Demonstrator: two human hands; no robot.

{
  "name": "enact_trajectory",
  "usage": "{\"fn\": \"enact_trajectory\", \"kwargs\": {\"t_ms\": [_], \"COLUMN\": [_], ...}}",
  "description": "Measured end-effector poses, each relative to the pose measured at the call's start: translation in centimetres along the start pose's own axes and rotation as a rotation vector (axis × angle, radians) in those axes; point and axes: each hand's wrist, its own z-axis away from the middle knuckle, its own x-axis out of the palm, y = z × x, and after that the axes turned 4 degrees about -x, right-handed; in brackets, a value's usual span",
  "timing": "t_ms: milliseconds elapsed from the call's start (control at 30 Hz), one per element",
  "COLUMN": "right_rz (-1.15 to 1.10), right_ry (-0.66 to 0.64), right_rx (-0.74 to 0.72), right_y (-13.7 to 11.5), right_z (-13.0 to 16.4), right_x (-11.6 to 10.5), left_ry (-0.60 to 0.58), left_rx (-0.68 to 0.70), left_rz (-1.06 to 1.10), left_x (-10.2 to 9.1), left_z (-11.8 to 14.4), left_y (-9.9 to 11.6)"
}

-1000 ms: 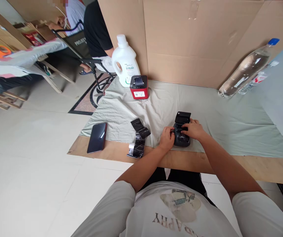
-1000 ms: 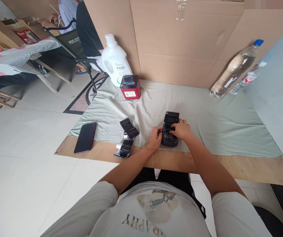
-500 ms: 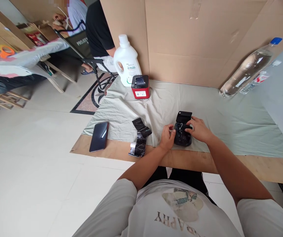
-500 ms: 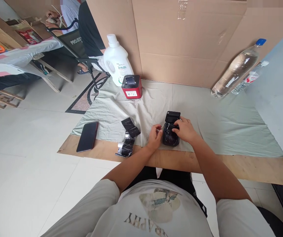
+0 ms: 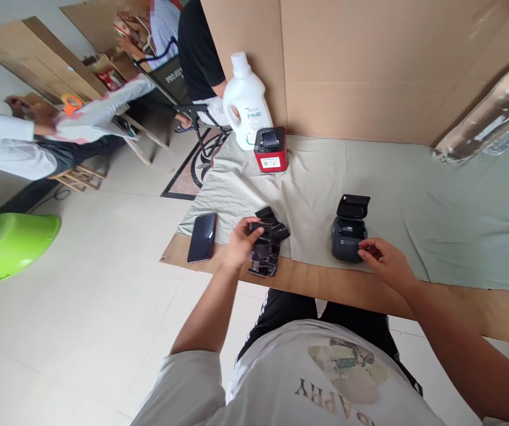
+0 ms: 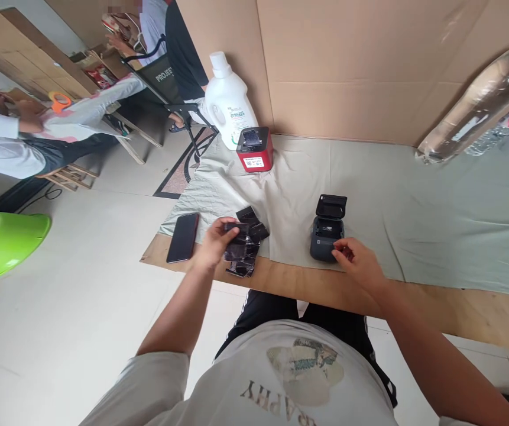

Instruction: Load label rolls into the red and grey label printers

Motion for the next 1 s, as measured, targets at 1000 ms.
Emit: {"fn": "enact_trajectory", "kwargs": {"t_ms": [1000], "right_rz": [-0.22], "right_ry": [0.341], "right_rx": [0.084], "right_y": [4.6], "right_z": [1.6], "right_x": [4.3], "left_ry": [-0.292], "left_rx": [-0.188], "left_rz": [-1.237], "left_x": [-0.7], "left_z": [0.9], "left_y": [3.1]}}
